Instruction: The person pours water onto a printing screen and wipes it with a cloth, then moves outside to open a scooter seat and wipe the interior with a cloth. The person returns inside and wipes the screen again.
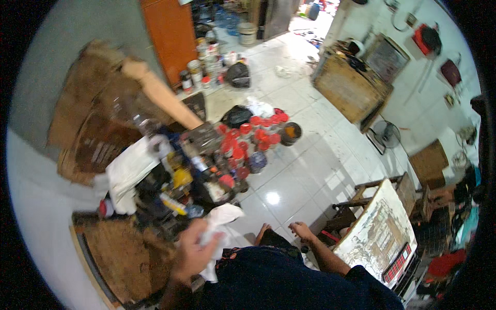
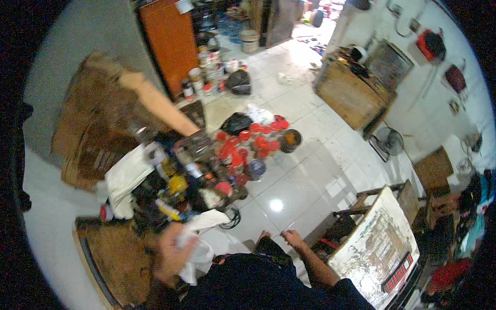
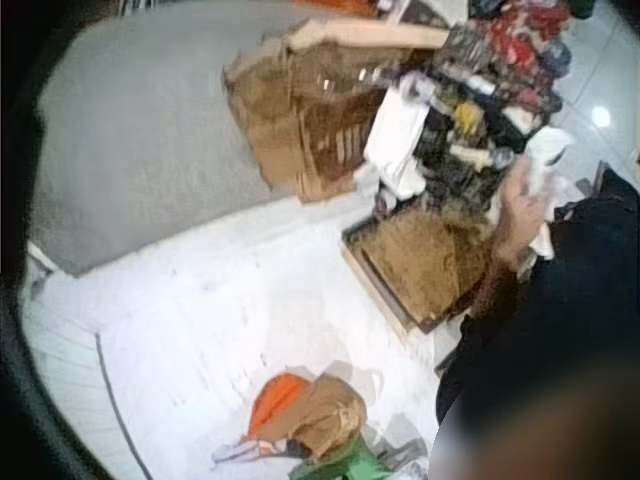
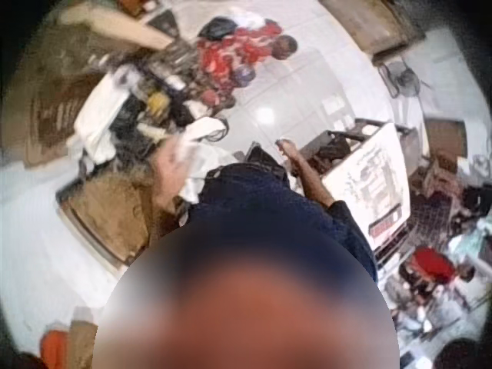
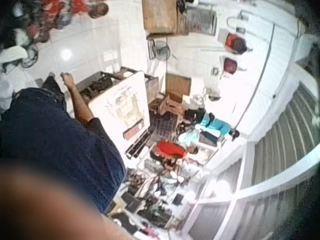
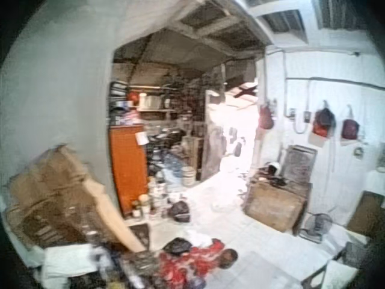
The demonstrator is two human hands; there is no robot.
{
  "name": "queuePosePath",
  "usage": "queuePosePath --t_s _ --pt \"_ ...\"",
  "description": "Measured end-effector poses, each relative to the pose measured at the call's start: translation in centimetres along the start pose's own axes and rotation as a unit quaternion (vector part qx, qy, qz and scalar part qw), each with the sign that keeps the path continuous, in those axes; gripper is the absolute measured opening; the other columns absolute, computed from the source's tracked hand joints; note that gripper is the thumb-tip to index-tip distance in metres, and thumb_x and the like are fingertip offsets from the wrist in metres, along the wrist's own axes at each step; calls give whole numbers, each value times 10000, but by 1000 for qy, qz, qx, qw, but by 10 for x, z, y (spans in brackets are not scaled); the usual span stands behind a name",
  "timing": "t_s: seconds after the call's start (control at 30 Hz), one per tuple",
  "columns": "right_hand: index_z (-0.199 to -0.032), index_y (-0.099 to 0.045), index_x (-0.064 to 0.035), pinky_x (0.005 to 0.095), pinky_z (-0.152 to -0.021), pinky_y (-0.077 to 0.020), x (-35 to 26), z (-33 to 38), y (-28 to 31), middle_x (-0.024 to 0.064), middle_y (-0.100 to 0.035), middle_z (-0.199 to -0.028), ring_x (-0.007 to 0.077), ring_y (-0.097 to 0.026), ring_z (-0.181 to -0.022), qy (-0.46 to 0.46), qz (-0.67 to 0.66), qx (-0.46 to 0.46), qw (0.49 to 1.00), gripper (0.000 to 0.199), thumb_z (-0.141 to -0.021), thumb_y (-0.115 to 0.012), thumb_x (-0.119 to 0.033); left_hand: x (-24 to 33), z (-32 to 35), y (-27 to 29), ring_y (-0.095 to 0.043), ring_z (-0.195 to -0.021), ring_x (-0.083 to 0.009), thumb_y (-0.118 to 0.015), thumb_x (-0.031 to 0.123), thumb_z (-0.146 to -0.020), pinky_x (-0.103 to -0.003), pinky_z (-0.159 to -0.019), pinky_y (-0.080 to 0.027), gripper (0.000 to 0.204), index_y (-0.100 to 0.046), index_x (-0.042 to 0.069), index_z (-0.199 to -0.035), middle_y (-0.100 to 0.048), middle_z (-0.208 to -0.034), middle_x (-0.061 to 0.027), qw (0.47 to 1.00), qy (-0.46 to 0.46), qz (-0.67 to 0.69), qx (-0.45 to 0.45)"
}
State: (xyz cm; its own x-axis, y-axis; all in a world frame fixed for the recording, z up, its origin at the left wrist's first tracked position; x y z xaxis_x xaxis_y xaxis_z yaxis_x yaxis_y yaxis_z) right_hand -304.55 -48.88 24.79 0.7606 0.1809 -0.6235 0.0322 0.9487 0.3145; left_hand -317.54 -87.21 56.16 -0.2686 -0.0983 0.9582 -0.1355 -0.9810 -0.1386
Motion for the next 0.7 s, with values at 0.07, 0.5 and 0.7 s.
queuePosePath --t_s 0.07,0.5,0.7 --pt "-994 -630 13 311 -546 -521 3 -3 47 78 -639 -708 164 -616 -620 44 -59 -42 996 323 -861 -669 -278 -27 -45 -43 -559 -838 -232 -658 161 -883 -378 -743 -482 161 -618 30 -967 -601 -881 -105 946 70 263 177" --pt "-1246 -551 -36 289 -467 -427 -57 -168 358 88 -634 -833 135 -497 -518 21 -294 136 946 540 -1019 -403 -502 -145 -353 -325 -656 -869 -401 -641 247 -892 -455 -721 -510 222 -659 49 -990 -671 -897 -199 820 -109 -429 -364" --pt "-1273 -491 -38 316 -628 -467 -147 -290 473 33 -574 -788 160 -542 -682 -26 -528 57 847 511 -1009 -457 -474 -134 -527 -496 -639 -914 -415 -639 272 -901 -450 -755 -506 246 -651 55 -1015 -665 -932 -210 798 -116 -390 -444"
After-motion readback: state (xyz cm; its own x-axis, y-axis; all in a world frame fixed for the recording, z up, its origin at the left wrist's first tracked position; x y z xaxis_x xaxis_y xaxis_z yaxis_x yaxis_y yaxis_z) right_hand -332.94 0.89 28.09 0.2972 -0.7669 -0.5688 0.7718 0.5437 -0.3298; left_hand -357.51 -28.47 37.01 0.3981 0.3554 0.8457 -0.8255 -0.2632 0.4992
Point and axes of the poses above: each hand's wrist, its own z-axis away from the middle knuckle, its own y-axis out of the back of the hand, x = y × z, the point moved 3 cm from there along -z, towards the middle knuckle
